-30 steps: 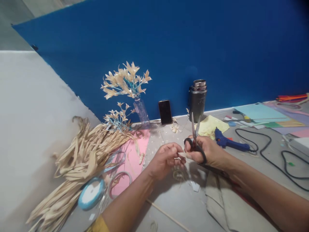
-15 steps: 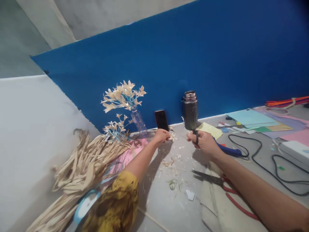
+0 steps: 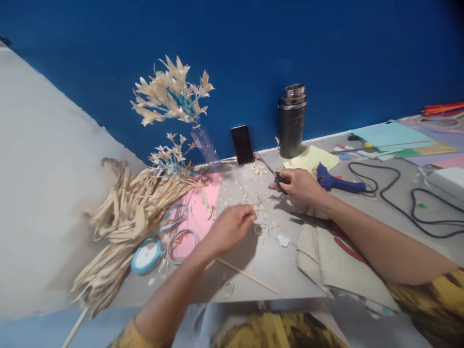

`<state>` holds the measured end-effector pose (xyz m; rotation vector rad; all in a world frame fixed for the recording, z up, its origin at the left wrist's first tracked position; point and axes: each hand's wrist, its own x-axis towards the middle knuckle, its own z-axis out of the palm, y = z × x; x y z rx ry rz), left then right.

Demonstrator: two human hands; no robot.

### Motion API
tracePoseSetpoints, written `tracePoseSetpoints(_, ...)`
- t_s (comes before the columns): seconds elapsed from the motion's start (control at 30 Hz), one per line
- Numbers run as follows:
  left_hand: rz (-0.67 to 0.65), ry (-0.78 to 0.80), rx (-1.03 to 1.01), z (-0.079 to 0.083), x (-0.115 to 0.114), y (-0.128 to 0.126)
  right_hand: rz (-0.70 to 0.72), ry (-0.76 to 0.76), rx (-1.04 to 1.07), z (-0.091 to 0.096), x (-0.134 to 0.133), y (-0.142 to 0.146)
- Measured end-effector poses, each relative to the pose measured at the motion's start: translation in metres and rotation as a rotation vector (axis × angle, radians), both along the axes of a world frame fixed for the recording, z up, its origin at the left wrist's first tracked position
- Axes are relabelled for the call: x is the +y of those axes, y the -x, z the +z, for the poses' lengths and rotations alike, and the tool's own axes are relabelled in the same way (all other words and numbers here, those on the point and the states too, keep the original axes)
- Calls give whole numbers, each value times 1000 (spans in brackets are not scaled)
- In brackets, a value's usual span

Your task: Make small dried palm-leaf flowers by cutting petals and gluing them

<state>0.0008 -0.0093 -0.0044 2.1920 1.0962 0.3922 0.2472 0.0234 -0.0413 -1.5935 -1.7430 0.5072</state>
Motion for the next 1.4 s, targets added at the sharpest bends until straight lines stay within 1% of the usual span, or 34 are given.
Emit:
tracePoseSetpoints(0.03,-7,-5,1,-3,-21,5,-11,-7,-60,-1,0,1)
tracePoseSetpoints(0.1,1,37,-60,-10,-57,12,-19,-13,-134,-4,0,3)
tracePoseSetpoints(0.17,43,86,-138,-18,-83,16,-17,1,-170,-7,1,2)
tracePoseSetpoints(0.2,80,89,-191,-22,-91,17,-15,13,-189,-9,2,2)
tracePoseSetpoints(0.3,111,89,-252,-33,-104,20,-6,58,-262,-12,3,-1)
tracePoseSetpoints(0.37,110,75,-255,-37,-104,22,0,74,-310,-14,4,-3)
tracePoseSetpoints(0.43,92,66,-235,-36,-102,25,7,78,-349,-15,5,-3)
tracePoseSetpoints(0.53,74,47,-123,-29,-93,37,15,118,-385,-16,6,-4)
tracePoseSetpoints(0.6,115,9,-14,-21,-79,52,25,154,-408,-18,6,-3)
tracePoseSetpoints(0.7,233,-93,100,-6,-44,80,47,166,-437,-22,7,-2)
tracePoseSetpoints(0.8,378,-208,226,5,0,99,73,140,-403,-27,6,-2)
tracePoseSetpoints(0.87,480,-241,375,5,30,100,89,122,-385,-30,5,-3)
tracePoseSetpoints(0.9,550,-237,436,2,43,98,96,115,-382,-31,5,-3)
tracePoseSetpoints(0.93,622,-199,473,-3,55,95,101,110,-381,-33,5,-3)
tracePoseSetpoints(0.97,684,-157,466,-8,64,91,105,106,-376,-34,6,-4)
tracePoseSetpoints(1.03,733,-131,439,-20,79,87,112,102,-365,-36,6,-5)
tracePoseSetpoints(1.13,782,-102,363,-32,89,91,125,104,-362,-40,8,-6)
tracePoseSetpoints(1.2,798,-85,285,-34,91,98,131,108,-382,-42,8,-7)
tracePoseSetpoints(1.3,791,-57,131,-26,86,110,147,107,-413,-44,8,-8)
tracePoseSetpoints(1.4,766,17,-49,-13,69,115,162,116,-419,-43,6,-6)
